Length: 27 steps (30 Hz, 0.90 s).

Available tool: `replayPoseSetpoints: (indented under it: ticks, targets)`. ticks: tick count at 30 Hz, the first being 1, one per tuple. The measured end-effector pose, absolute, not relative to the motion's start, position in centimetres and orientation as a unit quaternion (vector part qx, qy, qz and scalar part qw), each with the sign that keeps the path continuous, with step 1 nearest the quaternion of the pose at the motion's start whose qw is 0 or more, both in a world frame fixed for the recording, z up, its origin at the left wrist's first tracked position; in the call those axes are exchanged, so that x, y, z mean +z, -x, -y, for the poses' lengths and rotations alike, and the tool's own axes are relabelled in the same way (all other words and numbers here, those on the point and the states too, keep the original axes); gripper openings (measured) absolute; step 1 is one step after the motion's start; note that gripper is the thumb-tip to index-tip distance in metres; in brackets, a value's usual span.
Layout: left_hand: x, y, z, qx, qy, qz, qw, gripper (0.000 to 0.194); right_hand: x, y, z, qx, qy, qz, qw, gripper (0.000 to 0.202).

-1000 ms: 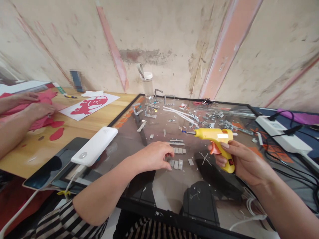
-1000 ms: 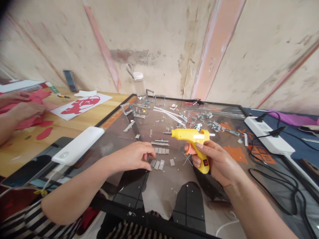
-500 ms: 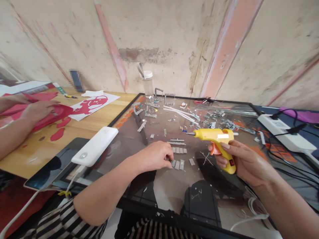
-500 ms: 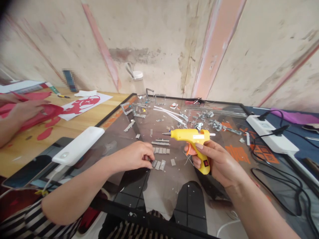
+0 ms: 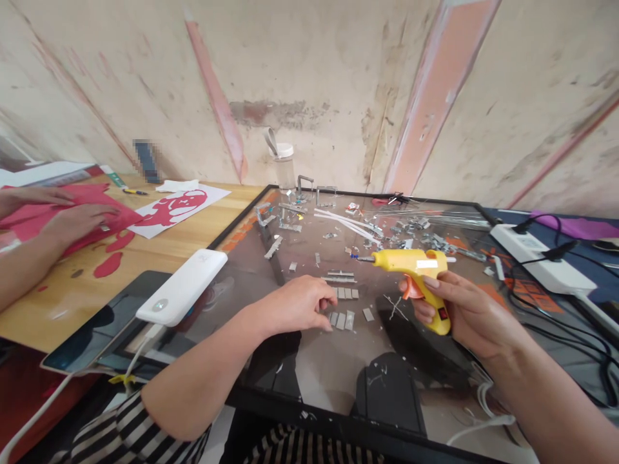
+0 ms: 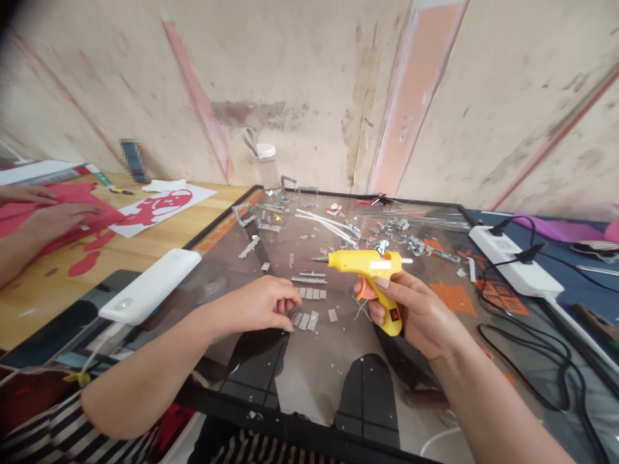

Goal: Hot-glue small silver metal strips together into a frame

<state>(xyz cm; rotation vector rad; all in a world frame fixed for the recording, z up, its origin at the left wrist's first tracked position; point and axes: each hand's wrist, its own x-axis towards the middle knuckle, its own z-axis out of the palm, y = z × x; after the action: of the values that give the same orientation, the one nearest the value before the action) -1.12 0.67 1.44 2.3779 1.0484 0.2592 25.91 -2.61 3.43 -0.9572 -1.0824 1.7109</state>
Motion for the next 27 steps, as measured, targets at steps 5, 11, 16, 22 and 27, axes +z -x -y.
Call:
replayPoseSetpoints:
  ticks: [5, 11, 16, 22, 27]
  targets:
    - [1.41, 1.40, -0.78, 0.086, -0.889, -0.369, 0.256, 0.034, 3.32, -25.98, 2.56, 0.685, 0.386, 0.445, 0.429, 0.017]
    - [1.70, 1.12, -0.51, 0.072, -0.892, -0.374, 0.242, 0.022, 3.78, -25.75, 2.59, 0.682, 0.395, 0.454, 0.416, 0.017]
    - [1.92, 1.05, -0.18, 0.068, -0.895, -0.374, 0.234, 0.017, 3.90, -25.58, 2.60, 0.679, 0.403, 0.452, 0.414, 0.017]
    - [1.65, 1.41, -0.44, 0.071, -0.886, -0.396, 0.233, 0.014, 3.79, -25.65, 2.64, 0.678, 0.415, 0.442, 0.417, 0.013]
    - [1.57, 1.43, -0.61, 0.070, -0.868, -0.411, 0.270, 0.014, 3.89, -25.52, 2.70, 0.674, 0.425, 0.431, 0.424, 0.010]
